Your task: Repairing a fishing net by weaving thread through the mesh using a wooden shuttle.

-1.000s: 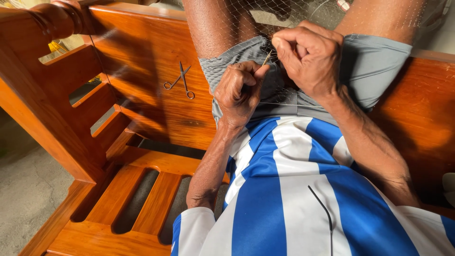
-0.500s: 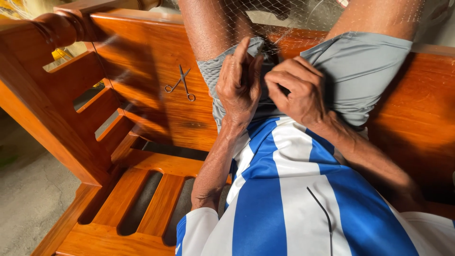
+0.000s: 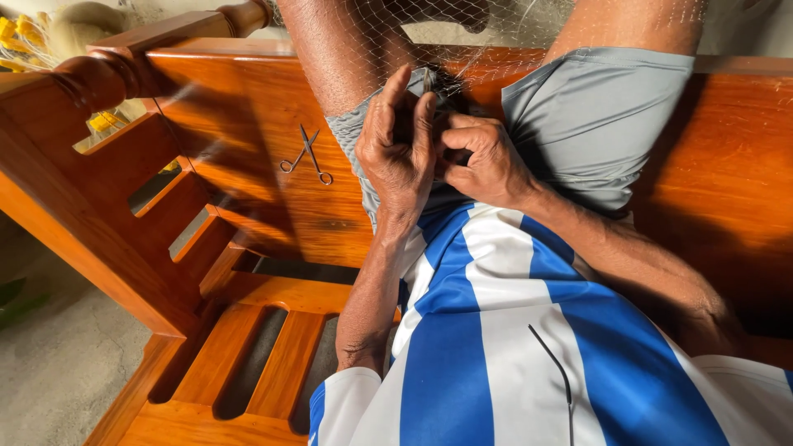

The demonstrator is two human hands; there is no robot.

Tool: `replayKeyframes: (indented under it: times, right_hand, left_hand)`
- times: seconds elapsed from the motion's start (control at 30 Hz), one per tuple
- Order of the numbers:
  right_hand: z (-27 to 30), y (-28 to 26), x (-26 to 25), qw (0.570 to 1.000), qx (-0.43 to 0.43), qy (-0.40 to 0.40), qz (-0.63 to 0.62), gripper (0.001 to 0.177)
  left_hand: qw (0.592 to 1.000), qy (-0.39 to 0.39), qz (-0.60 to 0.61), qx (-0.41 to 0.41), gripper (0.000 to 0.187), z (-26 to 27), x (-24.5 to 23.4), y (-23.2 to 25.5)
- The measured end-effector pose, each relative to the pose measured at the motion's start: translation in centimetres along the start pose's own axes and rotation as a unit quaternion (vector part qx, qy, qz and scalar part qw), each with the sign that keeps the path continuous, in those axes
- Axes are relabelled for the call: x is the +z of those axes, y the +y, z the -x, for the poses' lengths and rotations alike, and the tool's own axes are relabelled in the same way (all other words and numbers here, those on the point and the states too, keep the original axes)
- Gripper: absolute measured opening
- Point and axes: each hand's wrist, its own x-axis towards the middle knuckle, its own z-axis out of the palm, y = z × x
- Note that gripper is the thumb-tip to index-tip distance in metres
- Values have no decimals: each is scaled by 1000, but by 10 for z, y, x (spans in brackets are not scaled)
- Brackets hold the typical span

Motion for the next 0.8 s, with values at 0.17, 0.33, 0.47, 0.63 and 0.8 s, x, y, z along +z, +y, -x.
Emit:
replayKeyframes:
  times: [0.17, 0.33, 0.47, 0.63, 0.8]
  right_hand:
    - [-5, -3, -1, 1000, -21, 8, 16, 8]
    - [-6, -8, -3, 999, -41, -7, 20, 7]
    - [-5, -38, -8, 986, 141, 43, -74, 23]
    - [6, -40, 4, 973, 185, 80, -114, 49]
    - [2, -24, 23, 897, 324, 145, -264, 34]
  left_hand:
    - [989, -131, 48, -51, 42, -38, -34, 19]
    - [938, -333, 92, -3, 32, -73, -37, 2]
    - [902, -223, 315, -194, 17, -94, -27, -32]
    - [880, -111, 430, -169, 16, -112, -40, -57]
    - [901, -158, 396, -83, 40, -126, -61, -67]
